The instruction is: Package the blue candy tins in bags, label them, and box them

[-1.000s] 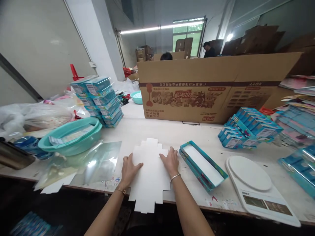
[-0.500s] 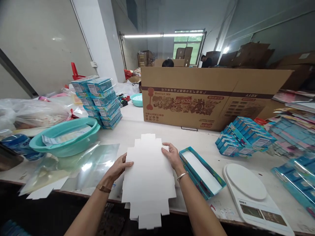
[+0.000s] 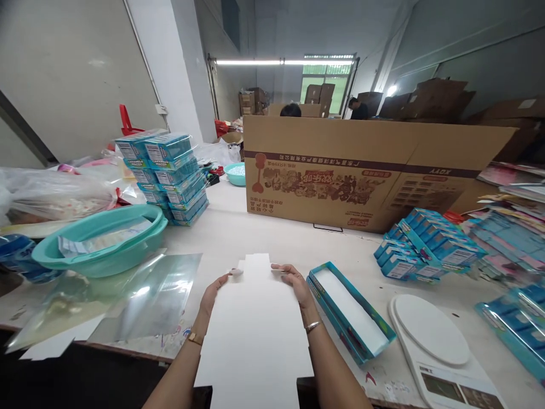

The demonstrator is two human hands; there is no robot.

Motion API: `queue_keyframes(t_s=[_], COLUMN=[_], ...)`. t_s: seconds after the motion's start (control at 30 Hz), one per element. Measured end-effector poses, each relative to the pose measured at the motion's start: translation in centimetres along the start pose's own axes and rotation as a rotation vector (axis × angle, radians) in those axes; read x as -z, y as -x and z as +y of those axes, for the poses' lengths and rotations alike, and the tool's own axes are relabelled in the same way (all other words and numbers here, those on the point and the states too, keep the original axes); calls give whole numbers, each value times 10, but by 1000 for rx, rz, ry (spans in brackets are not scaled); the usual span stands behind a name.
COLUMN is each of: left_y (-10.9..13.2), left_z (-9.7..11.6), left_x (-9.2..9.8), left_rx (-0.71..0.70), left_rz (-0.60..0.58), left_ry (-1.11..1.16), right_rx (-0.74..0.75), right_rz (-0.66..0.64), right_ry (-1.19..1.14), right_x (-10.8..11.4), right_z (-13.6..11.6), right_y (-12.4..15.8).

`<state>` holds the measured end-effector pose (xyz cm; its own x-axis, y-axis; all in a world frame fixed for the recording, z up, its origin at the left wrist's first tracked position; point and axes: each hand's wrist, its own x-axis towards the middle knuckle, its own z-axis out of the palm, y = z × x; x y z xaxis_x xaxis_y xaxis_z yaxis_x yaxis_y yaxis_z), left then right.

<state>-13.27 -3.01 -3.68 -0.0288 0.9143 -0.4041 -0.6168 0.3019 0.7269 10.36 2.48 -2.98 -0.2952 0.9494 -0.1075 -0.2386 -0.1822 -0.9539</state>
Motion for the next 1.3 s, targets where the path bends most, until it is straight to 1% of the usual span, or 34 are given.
queue_keyframes(t_s=[0.1, 0.17, 0.27, 0.37, 0.47, 0.53, 0.6, 0.67, 0.77, 0.83, 1.03, 1.13, 1.3], left_y=[1, -2, -8, -13, -14, -13, -10, -9, -10, -13, -24, -26, -27], left_z=[4, 3, -4, -12, -18, -20, -22, -24, -25, -26, -21, -18, -18], left_x=[-7, -12, -20, -27, -28, -28, -27, -28, -31, -33, -32, -30, -38], left_rx=[-136, -193, -278, -368, -423, -453, -476, -476, -428, -396, -347, -294, -237], left_rz=[41, 74, 97, 98, 131, 163, 184, 200, 227, 225, 165, 133, 98], left_ry=[-230, -375, -471, -512, -482, -438, -396, -382, -418, -453, -503, -525, -559], right_rx=[52, 56, 61, 88, 147, 166, 160, 155, 149, 140, 73, 34, 27], right_rz=[11, 35, 87, 145, 218, 237, 230, 226, 217, 193, 74, 14, -9], right_ry=[160, 236, 256, 256, 227, 198, 193, 208, 234, 267, 416, 507, 573], right_x=[0, -4, -15, -26, -31, -32, -33, -35, -38, -40, -36, -35, -45], right_z=[0, 5, 18, 29, 30, 29, 28, 29, 33, 35, 27, 21, 12], right_y=[-4, -8, -14, -15, -15, -16, -19, -22, -24, -23, -22, -26, -33])
